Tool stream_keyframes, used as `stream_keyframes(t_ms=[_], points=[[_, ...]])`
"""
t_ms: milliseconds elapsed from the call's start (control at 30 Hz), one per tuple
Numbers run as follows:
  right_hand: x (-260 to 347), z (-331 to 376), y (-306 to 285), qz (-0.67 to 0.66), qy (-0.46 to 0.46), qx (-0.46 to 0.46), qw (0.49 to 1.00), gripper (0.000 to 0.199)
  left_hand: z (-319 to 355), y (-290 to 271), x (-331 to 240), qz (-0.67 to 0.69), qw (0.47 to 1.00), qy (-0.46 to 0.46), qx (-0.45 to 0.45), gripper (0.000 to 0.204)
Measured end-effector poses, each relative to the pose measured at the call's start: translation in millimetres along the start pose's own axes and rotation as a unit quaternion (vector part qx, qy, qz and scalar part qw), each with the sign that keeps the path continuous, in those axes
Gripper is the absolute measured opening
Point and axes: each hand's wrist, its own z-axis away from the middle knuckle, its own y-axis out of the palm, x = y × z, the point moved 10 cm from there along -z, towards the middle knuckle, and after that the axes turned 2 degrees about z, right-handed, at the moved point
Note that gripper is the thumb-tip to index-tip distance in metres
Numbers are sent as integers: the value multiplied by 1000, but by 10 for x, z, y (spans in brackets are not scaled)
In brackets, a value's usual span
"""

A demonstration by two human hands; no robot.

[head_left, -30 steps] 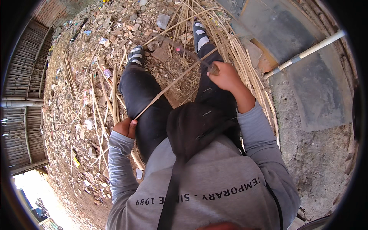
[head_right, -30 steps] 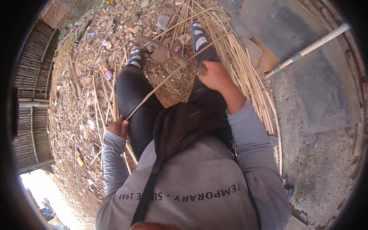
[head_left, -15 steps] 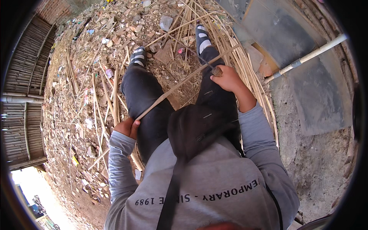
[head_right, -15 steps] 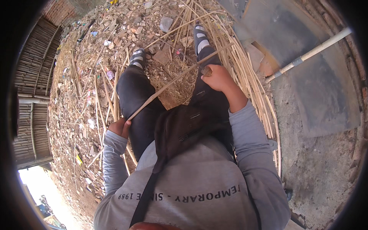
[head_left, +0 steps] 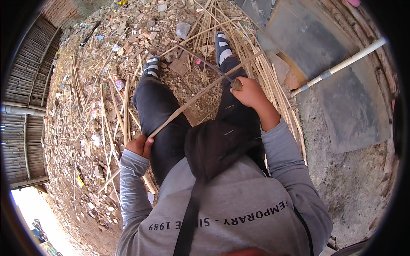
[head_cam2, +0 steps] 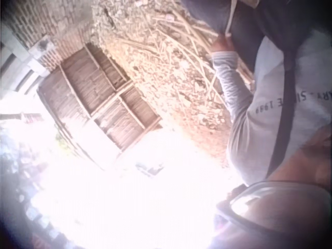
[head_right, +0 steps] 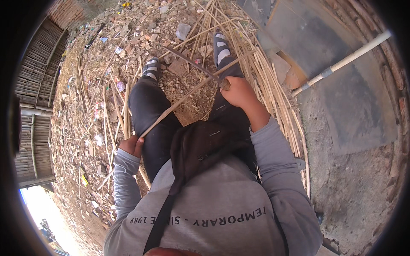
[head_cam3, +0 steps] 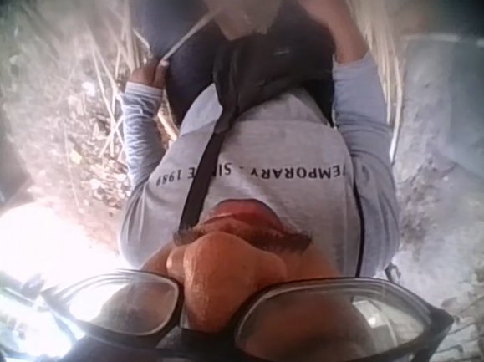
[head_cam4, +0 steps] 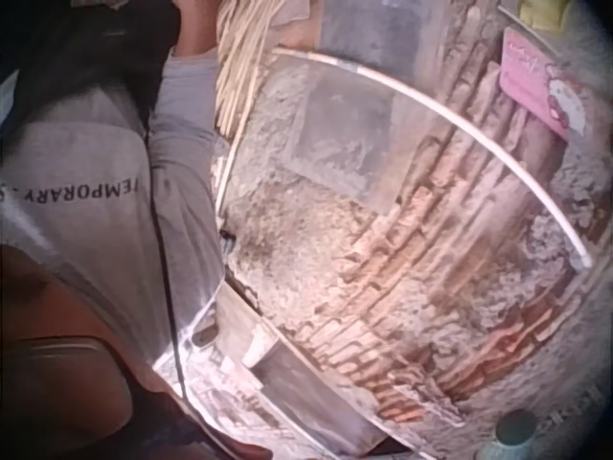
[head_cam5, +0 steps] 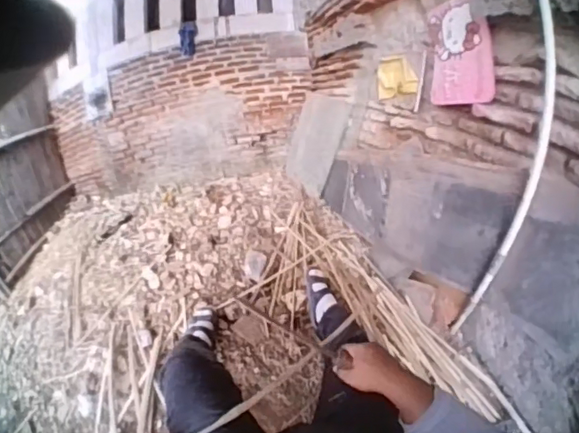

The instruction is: The person shaves a thin strip of bamboo using a knife.

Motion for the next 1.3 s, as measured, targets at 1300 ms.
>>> stream_keyframes(t_ms=[1300], points=[[363, 10, -115, 52, -18, 24, 998, 22, 27, 53, 59, 47, 998, -30, 38, 46]])
